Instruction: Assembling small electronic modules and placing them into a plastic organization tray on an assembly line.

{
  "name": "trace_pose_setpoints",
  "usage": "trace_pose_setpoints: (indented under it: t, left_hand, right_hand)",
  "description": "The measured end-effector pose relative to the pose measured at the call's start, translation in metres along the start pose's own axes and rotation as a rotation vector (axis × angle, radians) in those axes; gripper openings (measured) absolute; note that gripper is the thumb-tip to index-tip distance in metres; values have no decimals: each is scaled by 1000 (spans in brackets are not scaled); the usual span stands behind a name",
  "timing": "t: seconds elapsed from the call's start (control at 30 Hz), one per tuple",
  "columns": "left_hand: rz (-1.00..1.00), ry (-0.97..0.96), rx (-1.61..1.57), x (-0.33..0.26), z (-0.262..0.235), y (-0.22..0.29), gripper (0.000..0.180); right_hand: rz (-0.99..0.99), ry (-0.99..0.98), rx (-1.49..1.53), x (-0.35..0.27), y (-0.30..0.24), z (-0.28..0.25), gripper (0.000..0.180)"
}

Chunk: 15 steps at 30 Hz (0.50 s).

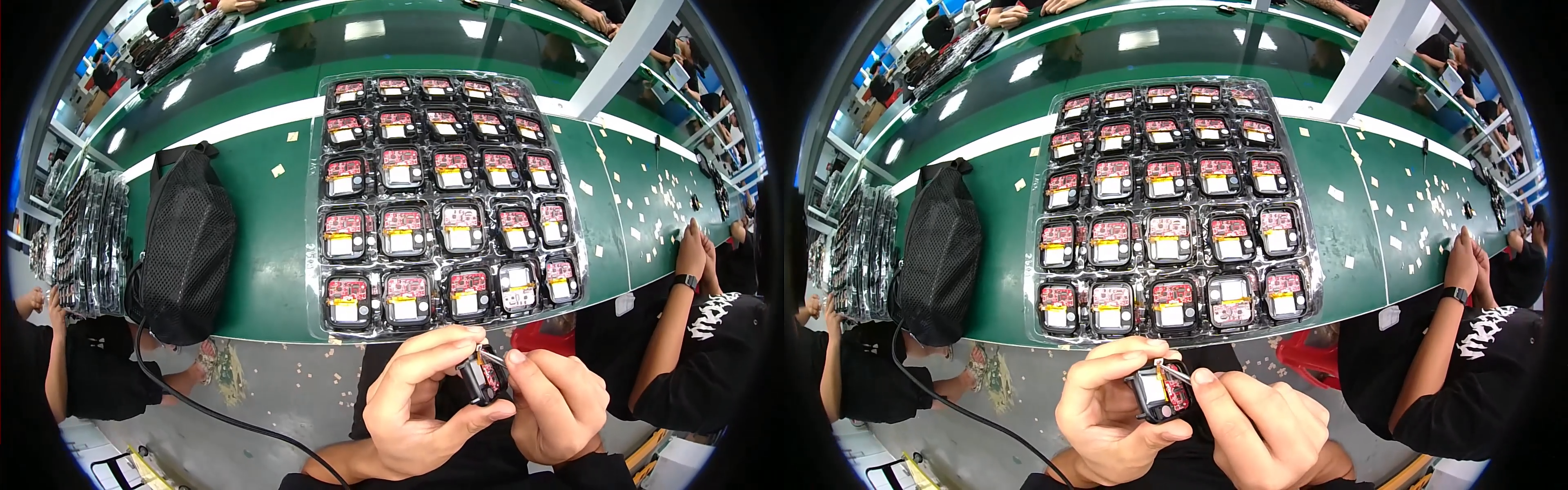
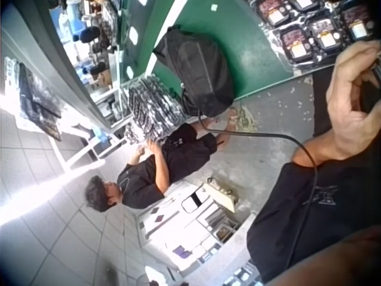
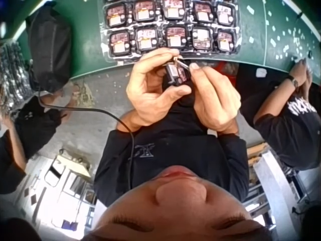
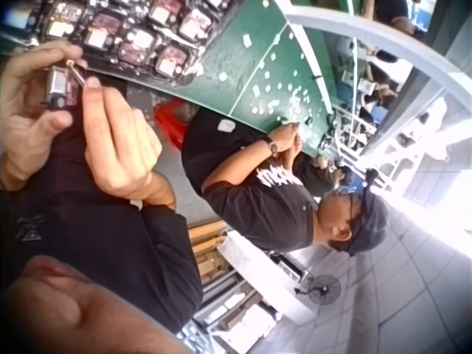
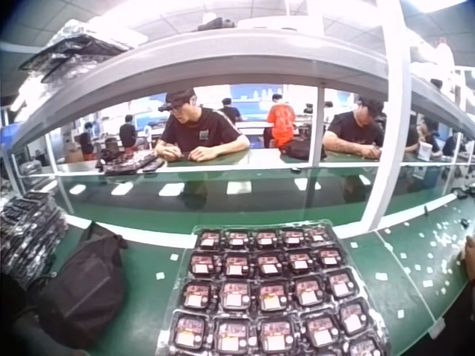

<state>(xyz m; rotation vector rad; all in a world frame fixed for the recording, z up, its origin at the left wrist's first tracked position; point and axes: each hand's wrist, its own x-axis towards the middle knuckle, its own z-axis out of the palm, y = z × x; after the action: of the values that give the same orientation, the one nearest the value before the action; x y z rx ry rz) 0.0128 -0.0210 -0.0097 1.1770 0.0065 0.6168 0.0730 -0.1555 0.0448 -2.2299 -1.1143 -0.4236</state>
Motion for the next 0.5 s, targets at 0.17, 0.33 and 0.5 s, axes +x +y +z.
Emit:
trace_pose_setpoints:
  t: [0.17,0.33,0.5]
  left_hand:
    - [-3,-1,15,0,-2,0,61]
    - [-12,-3,8,1,-1,1,61]
    - [-4,-9,34,1,-2,0,61]
  right_hand:
    - [-13,-16,-4,1,0,1,39]
    - [-22,-6,-11,2,-1,1,39]
    - [-19,-6,-12,3,-2,2,38]
